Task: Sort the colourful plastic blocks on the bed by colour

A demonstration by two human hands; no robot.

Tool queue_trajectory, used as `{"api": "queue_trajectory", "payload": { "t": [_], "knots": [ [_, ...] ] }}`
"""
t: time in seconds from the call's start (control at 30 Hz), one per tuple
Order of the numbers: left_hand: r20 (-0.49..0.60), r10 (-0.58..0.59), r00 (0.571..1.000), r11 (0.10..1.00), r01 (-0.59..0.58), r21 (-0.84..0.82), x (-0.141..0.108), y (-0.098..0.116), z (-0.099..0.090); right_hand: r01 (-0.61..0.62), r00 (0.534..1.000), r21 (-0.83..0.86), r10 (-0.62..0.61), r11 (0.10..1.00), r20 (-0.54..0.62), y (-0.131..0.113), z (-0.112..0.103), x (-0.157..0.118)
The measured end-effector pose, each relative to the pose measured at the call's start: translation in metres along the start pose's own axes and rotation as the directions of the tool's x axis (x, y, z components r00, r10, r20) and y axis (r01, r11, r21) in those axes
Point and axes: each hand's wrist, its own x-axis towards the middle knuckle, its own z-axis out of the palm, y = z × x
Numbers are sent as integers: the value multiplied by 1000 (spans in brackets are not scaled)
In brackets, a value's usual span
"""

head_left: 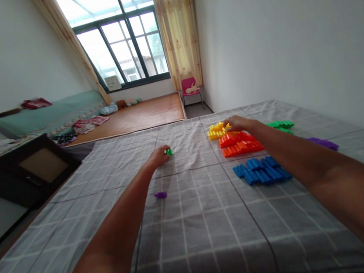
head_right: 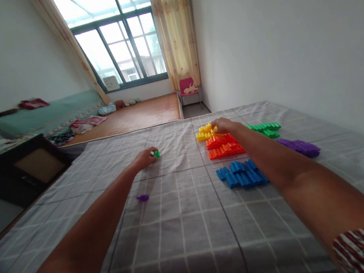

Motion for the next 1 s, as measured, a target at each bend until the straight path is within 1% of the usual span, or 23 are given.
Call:
{"api": "queue_trajectory", "payload": {
  "t": [0.1, 0.17, 0.2, 0.27, 0.3, 0.33, 0.4, 0.47, 0.53, 0.57, 0.6, 0.67, 0.73, 0.77, 0.8, 0.87, 0.93, 0.97, 1.0],
  "knots": [
    [-69, 63, 996, 988, -72, -139, 2, 28, -1, -16, 994, 76, 24, 997, -109, -14, -9, -7],
    [-119, 118, 986, 965, -142, -220, 5, 52, -1, 52, 982, 221, -9, 974, -189, -31, -18, -16],
    [-148, 144, 979, 952, -177, -248, 7, 66, 0, 108, 975, 316, -39, 942, -217, -41, -22, -22],
    [-206, 192, 960, 926, -246, -284, 13, 96, 3, 207, 968, 523, -98, 827, -229, -63, -26, -35],
    [-234, 216, 948, 912, -281, -300, 15, 111, 6, 227, 970, 619, -116, 752, -215, -73, -26, -41],
    [-259, 239, 936, 895, -315, -315, 17, 126, 8, 228, 973, 703, -127, 674, -194, -82, -25, -47],
    [-304, 271, 913, 864, -370, -342, 21, 152, 14, 218, 976, 816, -135, 535, -172, -94, -20, -57],
    [-330, 289, 899, 842, -403, -359, 23, 171, 19, 210, 977, 876, -116, 434, -177, -93, -15, -62],
    [-315, 323, 892, 829, -427, -361, 22, 179, 22, 194, 981, 905, -58, 378, -187, -76, -11, -66],
    [-292, 347, 891, 826, -438, -355, 20, 179, 21, 181, 982, 910, -15, 372, -189, -61, -10, -68],
    [-261, 370, 891, 827, -445, -345, 16, 176, 19, 162, 981, 909, 38, 384, -191, -42, -11, -71],
    [-179, 396, 901, 843, -434, -318, 3, 159, 10, 100, 967, 882, 163, 461, -195, 7, -13, -81],
    [-59, 378, 924, 883, -379, -278, -16, 133, -3, -8, 942, 821, 280, 571, -186, 64, -16, -95],
    [12, 355, 935, 905, -341, -254, -28, 117, -10, -84, 933, 775, 323, 627, -160, 93, -16, -104],
    [82, 321, 943, 927, -296, -231, -40, 101, -18, -178, 921, 720, 371, 671, -119, 119, -15, -113],
    [176, 212, 961, 965, -178, -193, -66, 68, -31, -375, 886, 587, 464, 718, -1, 162, -8, -130],
    [242, 112, 964, 982, -70, -177, -88, 39, -41, -509, 844, 453, 527, 732, 96, 188, 3, -145],
    [256, 73, 964, 986, -32, -163, -98, 26, -44, -535, 829, 406, 552, 741, 86, 194, 10, -152],
    [271, 27, 962, 991, 11, -137, -106, 16, -47, -540, 819, 378, 573, 752, 31, 196, 17, -157]
  ]
}}
